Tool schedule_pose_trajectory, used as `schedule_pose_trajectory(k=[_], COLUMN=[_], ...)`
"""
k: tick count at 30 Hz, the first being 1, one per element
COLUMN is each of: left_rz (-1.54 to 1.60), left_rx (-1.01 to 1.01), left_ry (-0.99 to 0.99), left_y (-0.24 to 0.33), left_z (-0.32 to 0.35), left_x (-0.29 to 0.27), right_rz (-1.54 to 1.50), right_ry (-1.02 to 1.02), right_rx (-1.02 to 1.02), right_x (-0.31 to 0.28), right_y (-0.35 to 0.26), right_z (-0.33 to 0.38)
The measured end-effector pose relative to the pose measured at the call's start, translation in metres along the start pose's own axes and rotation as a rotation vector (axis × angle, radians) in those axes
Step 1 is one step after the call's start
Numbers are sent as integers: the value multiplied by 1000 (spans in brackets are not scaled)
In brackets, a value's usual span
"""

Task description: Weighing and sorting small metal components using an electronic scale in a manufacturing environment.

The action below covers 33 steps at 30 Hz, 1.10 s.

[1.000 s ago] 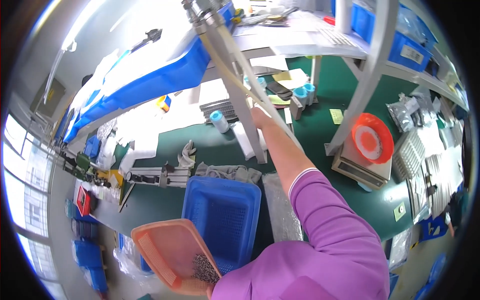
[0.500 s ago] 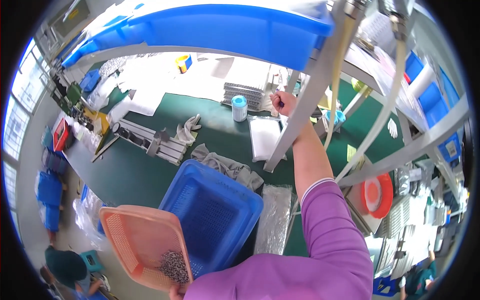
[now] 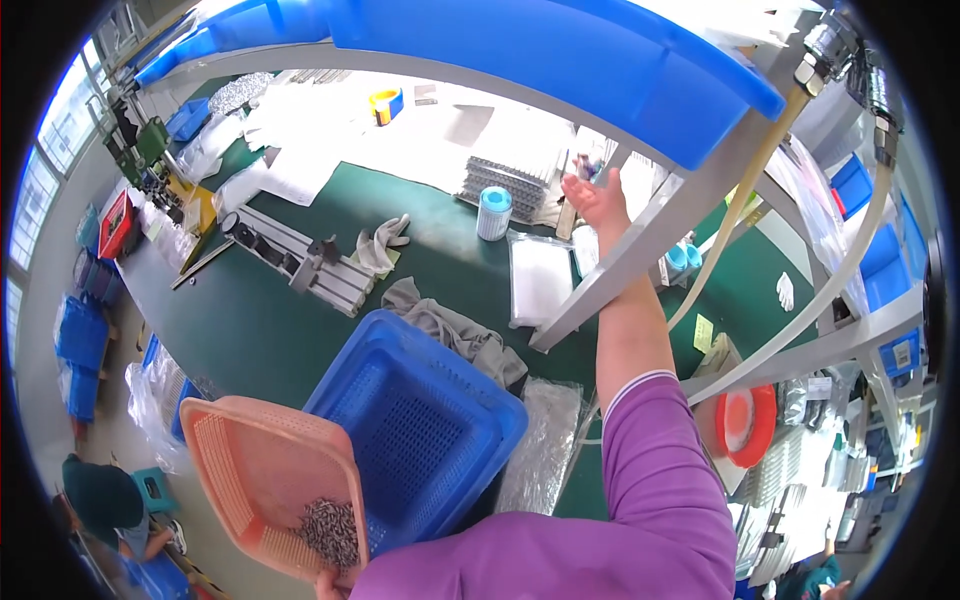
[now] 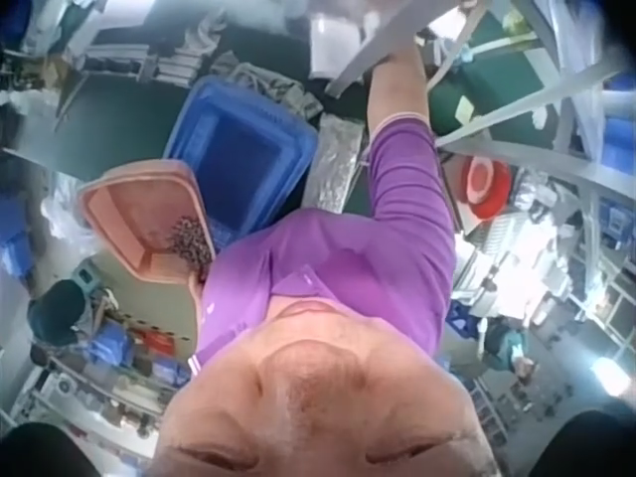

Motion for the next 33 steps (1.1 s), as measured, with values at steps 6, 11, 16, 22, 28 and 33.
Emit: schedule_pose_trajectory(k=[6, 11, 16, 22, 28, 33], left_rz=[75, -120, -276, -249, -43, -382], left_rx=[-76, 259, 233, 167, 59, 324], left_ry=[-1, -94, -77, -265, -361, -354], left_y=[4, 32, 55, 55, 53, 31], left_z=[40, 23, 56, 50, 95, 87], left_x=[18, 47, 95, 91, 136, 125], right_rz=[152, 917, 1019, 1367, 1033, 975], right_ry=[124, 338, 452, 115, 125, -220], right_rx=[-245, -548, -713, -481, 44, 77], right_x=[-81, -156, -124, -100, -137, -57], right_y=[61, 32, 68, 111, 149, 148], right_z=[57, 102, 260, 467, 574, 590])
Point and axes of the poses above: each hand's wrist, its own z-axis away from the middle knuckle, its own x-axis out of the palm, y = z × x, the point moved 8 cm from there along -z, towards the middle knuckle, and after that the axes turned 1 degree about -z, right-handed, at the moved point
